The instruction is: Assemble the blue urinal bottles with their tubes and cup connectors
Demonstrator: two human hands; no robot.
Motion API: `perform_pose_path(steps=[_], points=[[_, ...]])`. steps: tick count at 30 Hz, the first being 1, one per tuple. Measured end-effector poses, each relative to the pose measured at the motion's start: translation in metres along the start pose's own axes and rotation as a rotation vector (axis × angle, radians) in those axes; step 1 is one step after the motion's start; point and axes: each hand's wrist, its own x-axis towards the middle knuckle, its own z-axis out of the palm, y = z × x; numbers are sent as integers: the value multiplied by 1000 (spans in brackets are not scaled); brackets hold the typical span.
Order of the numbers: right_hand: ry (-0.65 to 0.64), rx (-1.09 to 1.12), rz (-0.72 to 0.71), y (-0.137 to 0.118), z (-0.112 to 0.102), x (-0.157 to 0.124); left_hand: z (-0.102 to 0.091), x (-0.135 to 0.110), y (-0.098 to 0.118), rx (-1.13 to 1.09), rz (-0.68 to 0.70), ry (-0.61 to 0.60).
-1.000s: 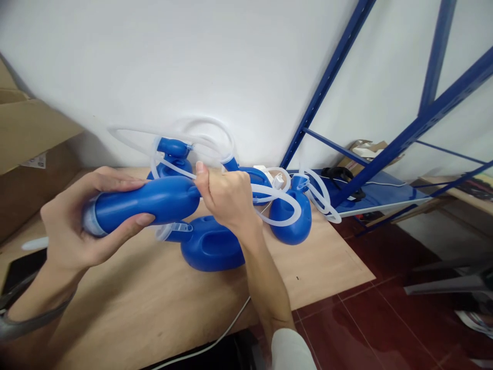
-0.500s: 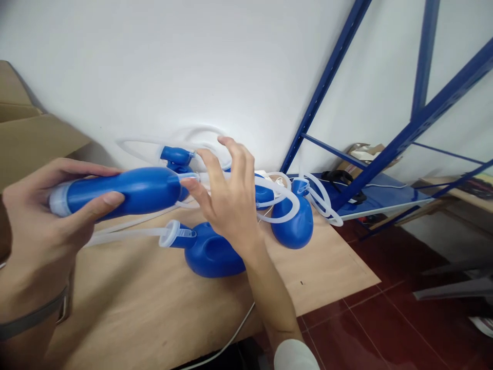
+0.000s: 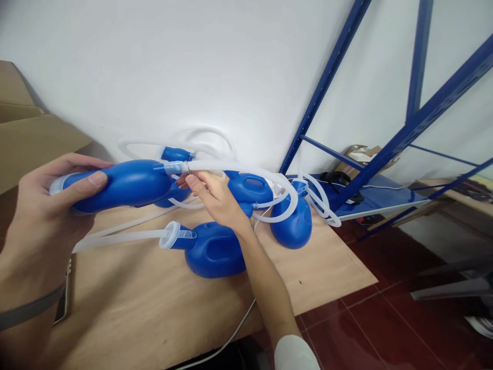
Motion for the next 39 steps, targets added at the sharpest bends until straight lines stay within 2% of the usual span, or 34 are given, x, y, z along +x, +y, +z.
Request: perform_pose_path(steps=[6,10,14,23,30,34,39], points=[[-83,180,2,16,-1,3,-1,1,1,5,-1,-38],[-48,79,-13,15,-1,1,-1,-2,5,34,-3,-38],[-79,-10,-33,6,-1,-2,0,-6,9,64,11,-34],[-69,154,-37,10,3,1,3,-5,9,64,8,-45],[-30,109,-2,9,4,1,-3,-10,7,258,130,-37],[-89,201,-9,7,4,1,-7,-9,6,257,145,-61],[-169,200,66,7,1,1,-10,-7,8,293,170,-56]])
